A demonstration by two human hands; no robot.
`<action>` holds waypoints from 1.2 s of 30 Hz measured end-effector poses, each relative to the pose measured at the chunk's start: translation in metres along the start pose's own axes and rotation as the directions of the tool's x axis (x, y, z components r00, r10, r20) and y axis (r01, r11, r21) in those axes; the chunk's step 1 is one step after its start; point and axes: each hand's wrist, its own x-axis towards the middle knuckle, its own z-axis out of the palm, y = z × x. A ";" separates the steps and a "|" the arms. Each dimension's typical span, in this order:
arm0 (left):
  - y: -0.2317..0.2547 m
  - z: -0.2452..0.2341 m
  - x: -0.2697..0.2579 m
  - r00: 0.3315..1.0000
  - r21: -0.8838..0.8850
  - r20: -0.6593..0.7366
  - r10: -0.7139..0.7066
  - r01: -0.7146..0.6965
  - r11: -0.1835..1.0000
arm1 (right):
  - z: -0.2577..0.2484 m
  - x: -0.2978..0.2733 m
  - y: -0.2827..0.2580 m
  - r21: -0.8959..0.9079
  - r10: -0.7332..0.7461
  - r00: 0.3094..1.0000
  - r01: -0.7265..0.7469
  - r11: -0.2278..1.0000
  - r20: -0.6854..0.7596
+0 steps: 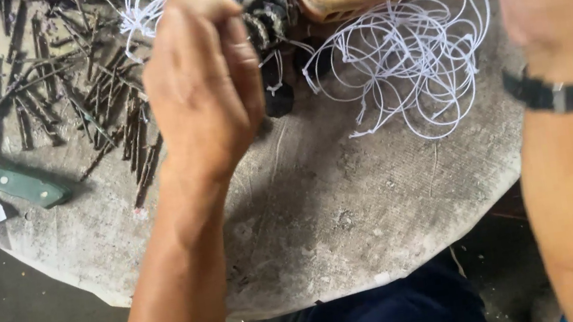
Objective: Tying white strings to small black circular objects at a workshop table.
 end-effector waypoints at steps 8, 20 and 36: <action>0.031 -0.001 0.002 0.954 0.063 0.251 0.163 -0.184 0.981 | 0.076 -0.020 -0.032 0.332 0.327 0.935 -0.267 0.905 -0.140; 0.036 0.003 -0.005 0.931 0.033 0.323 0.171 -0.192 0.981 | 0.099 -0.041 -0.041 0.228 0.265 0.943 -0.218 0.949 -0.202; 0.053 0.010 -0.008 0.878 -0.113 0.451 -0.158 0.232 0.966 | 0.124 -0.053 -0.037 -0.144 -0.135 0.940 0.093 0.985 -0.312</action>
